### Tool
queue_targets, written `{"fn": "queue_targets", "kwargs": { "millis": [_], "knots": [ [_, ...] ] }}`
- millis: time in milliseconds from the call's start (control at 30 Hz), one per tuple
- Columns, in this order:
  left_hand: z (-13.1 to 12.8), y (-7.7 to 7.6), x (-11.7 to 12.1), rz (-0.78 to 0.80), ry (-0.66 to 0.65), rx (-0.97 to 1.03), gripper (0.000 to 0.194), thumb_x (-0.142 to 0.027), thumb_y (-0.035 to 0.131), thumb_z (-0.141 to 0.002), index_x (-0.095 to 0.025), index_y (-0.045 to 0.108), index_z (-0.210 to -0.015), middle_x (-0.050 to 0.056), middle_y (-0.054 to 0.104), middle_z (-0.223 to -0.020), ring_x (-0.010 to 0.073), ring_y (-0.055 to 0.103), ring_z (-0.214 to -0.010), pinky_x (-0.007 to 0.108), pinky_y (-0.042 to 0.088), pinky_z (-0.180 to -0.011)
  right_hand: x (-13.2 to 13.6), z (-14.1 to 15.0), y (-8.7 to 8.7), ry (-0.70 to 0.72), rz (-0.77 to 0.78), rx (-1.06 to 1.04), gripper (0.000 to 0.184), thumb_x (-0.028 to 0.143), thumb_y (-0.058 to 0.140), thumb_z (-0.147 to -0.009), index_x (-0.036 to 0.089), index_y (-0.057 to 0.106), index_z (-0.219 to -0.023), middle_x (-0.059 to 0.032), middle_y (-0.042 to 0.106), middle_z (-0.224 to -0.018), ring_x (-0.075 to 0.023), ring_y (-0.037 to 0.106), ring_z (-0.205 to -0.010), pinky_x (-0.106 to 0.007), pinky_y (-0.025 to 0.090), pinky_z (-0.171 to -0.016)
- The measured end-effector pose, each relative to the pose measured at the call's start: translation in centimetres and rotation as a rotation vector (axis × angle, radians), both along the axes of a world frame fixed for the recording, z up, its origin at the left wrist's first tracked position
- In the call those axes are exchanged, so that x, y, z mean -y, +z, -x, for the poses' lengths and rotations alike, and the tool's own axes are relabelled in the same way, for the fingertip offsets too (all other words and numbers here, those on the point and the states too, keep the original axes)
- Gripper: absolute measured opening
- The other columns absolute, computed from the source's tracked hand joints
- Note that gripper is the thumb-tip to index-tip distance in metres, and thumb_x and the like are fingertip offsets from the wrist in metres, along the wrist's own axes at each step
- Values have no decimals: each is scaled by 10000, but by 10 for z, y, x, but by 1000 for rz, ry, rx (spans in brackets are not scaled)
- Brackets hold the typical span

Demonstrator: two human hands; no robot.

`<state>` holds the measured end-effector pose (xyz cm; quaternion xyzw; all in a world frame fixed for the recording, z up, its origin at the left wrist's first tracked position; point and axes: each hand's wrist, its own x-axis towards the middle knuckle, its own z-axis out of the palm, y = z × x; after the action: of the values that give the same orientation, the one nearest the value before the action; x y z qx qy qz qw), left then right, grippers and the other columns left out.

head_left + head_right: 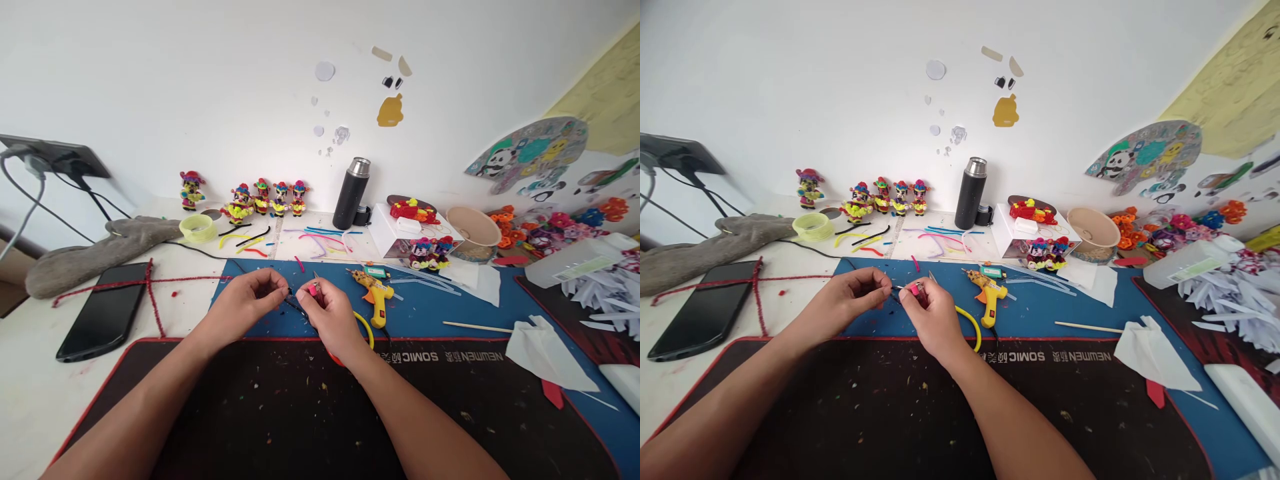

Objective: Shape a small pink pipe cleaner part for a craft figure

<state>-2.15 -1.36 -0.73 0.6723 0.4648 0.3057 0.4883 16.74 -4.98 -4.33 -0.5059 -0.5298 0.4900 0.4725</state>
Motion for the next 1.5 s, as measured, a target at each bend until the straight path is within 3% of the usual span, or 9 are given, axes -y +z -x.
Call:
{"fn": "queue_targets", "kwargs": {
  "millis": [467,667,800,900,1500],
  "knots": [
    [1,-4,1,2,-7,8,291,-508,664,-895,-218,664,-876,-14,627,-792,175,540,-733,282,432,-679,-2,-1,-11,18,-3,-59,444,482,652,-958,244,370,-711,81,318,-590,-101,263,-506,-265,223,-490],
    [0,-3,1,12,-4,10,292,-511,667,-887,-220,664,-868,-11,631,-786,180,552,-729,288,439,-685,-3,-1,-11,18,18,-58,417,491,655,-958,238,421,-724,74,341,-609,-102,262,-513,-264,234,-487],
    [0,-3,1,8,-11,13,293,-511,663,-887,-219,664,-869,-14,624,-775,180,549,-728,287,441,-685,-3,0,-7,36,11,-52,323,524,672,-938,226,592,-843,61,399,-634,-114,310,-526,-260,274,-491],
    [0,-3,1,-4,-12,6,291,-508,662,-888,-218,667,-869,-14,628,-774,180,552,-729,283,442,-680,-2,0,-5,44,5,-50,350,569,689,-915,222,650,-929,49,437,-651,-122,356,-543,-254,301,-489],
    [-1,-8,1,-16,-43,-16,276,-489,648,-928,-219,670,-876,-10,643,-804,178,547,-741,277,421,-666,-2,0,-4,34,27,-25,277,494,649,-953,223,624,-901,67,415,-633,-108,325,-513,-253,278,-487]
  ]
}}
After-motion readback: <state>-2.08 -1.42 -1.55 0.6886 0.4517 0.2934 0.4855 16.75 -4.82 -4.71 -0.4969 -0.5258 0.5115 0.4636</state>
